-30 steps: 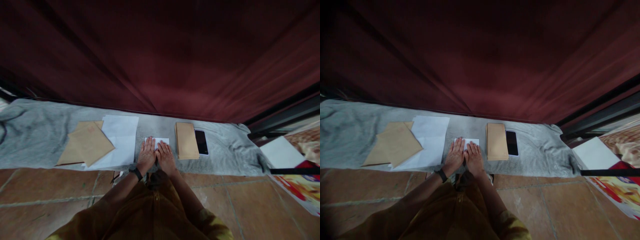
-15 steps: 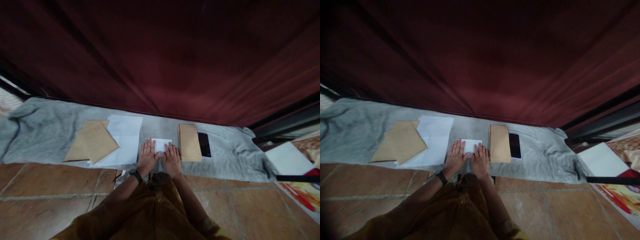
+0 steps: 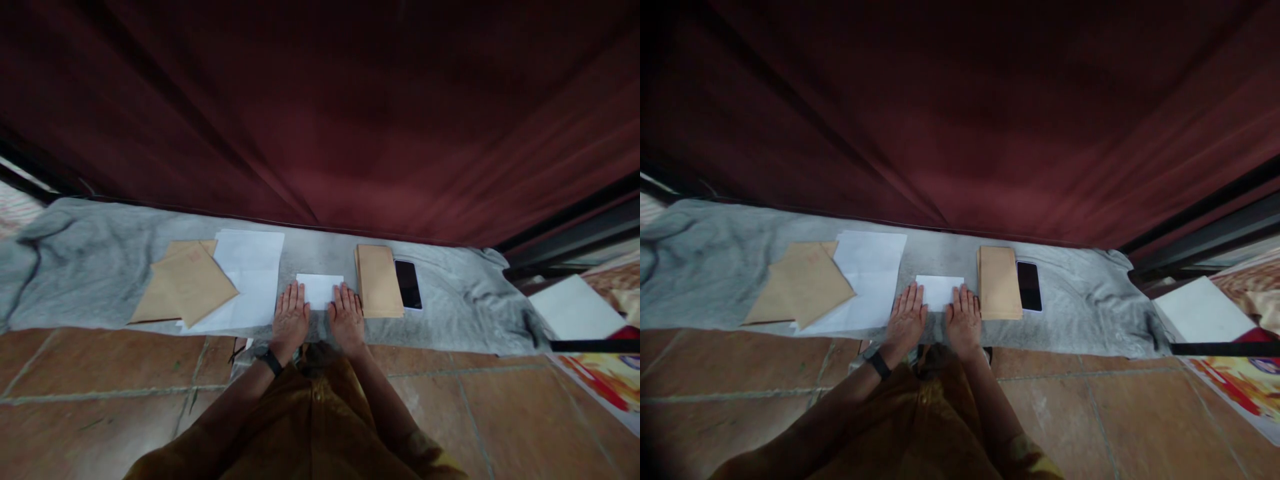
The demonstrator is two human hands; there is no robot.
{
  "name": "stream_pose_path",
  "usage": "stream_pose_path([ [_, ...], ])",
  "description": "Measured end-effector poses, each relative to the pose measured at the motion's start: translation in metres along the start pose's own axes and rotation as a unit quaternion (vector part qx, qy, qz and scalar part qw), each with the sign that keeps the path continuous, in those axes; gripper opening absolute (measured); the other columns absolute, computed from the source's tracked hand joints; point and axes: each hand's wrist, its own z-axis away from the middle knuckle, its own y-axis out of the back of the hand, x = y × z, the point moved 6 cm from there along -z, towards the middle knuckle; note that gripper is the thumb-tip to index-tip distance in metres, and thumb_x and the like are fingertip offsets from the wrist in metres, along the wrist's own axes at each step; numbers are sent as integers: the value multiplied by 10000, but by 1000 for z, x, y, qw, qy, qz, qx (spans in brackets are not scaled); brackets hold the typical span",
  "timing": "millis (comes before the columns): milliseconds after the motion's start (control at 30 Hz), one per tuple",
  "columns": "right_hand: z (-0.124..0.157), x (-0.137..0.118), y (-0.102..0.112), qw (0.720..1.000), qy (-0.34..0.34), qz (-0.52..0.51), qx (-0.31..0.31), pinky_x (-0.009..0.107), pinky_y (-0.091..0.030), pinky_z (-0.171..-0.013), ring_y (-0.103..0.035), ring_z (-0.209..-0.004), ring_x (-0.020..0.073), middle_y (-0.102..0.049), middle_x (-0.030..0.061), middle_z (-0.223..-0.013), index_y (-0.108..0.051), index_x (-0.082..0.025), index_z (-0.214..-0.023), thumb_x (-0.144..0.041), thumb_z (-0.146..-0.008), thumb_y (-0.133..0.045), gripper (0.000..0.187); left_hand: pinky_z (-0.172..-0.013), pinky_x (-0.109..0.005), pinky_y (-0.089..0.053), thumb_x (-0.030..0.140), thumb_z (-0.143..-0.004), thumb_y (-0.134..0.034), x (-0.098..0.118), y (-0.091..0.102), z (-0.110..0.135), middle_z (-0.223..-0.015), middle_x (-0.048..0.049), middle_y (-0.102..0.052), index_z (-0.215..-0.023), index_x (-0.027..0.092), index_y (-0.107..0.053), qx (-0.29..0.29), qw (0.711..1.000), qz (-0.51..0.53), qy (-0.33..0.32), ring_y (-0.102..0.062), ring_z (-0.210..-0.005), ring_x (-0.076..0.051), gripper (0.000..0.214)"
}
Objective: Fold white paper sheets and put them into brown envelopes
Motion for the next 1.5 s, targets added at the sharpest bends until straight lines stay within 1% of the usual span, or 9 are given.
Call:
stream_pose_path([
  [100, -1, 0, 1, 1000, -5, 2, -2, 485, -296, -1195, -363, -1483, 291, -371, 148, -1627, -357, -158, -1582, -270, -1065, -349, 529, -1225, -513, -306, 271, -1027, -351, 6, 7, 7, -1632, -174, -351, -1564, 69, -338, 5, 1000, 0, -6, -261, -1542, -306, 574],
  [300, -1, -1, 3, 1000, -2, -3, -11, 479, -283, -1205, -340, -1497, 274, -357, 151, -1634, -360, -151, -1578, -245, -1059, -349, 527, -1245, -468, -287, 352, -1020, -408, 24, 11, 37, -1633, -153, -358, -1559, 90, -361, -41, 991, 1, -130, -270, -1542, -268, 602],
  [433, -2, 0, 4, 1000, -10, -26, 1, 489, -304, -1192, -361, -1482, 267, -407, 166, -1604, -404, -133, -1548, -230, -1044, -364, 515, -1235, -471, -307, 409, -1004, -454, 21, 9, 43, -1619, -185, -371, -1545, 64, -377, -54, 989, -9, -140, -293, -1533, -284, 646],
  [600, -11, 3, 5, 995, -69, -70, 25, 475, -410, -1106, -520, -1348, 280, -552, 179, -1485, -469, -115, -1491, -149, -986, -388, 512, -1236, -466, -303, 422, -1003, -459, 20, 10, 41, -1618, -197, -370, -1546, 54, -371, -51, 988, -6, -143, -289, -1535, -285, 662],
  [733, -17, 3, 8, 995, -78, -64, 7, 430, -450, -1073, -555, -1308, 279, -581, 182, -1449, -538, -104, -1431, -133, -962, -429, 483, -1206, -463, -346, 365, -1023, -408, 18, 10, 37, -1598, -188, -413, -1525, 72, -414, -66, 988, -6, -140, -352, -1506, -280, 581],
  [933, -6, -11, 13, 998, 39, -24, -51, 420, -392, -1150, -468, -1399, 267, -499, 152, -1544, -530, -104, -1452, -175, -979, -464, 483, -1136, -453, -419, 85, -958, -376, 13, 8, 19, -1542, -171, -499, -1467, 100, -504, -132, 977, -57, -161, -460, -1434, -272, 524],
  [1067, -4, -12, 13, 995, 44, -1, -88, 401, -377, -1164, -465, -1403, 260, -507, 139, -1541, -546, -112, -1446, -198, -971, -486, 486, -1089, -462, -466, 29, -922, -369, 14, 13, 4, -1504, -209, -526, -1423, 94, -542, -152, 970, -75, -171, -493, -1401, -294, 533],
  [1300, -12, -13, 12, 992, 51, 5, -118, 432, -377, -1154, -514, -1356, 296, -511, 169, -1530, -578, -106, -1409, -177, -915, -544, 500, -1077, -549, -474, -12, -877, -355, 23, 12, -10, -1370, -228, -617, -1350, 109, -569, -134, 972, -54, -183, -581, -1296, -309, 533],
  [1500, -11, -15, 15, 991, 51, 11, -126, 450, -386, -1141, -525, -1346, 304, -507, 161, -1535, -580, -130, -1406, -184, -912, -554, 497, -1002, -517, -514, -7, -858, -314, 26, 17, -18, -1345, -215, -626, -1308, 152, -616, -118, 976, -27, -181, -591, -1269, -327, 565],
])
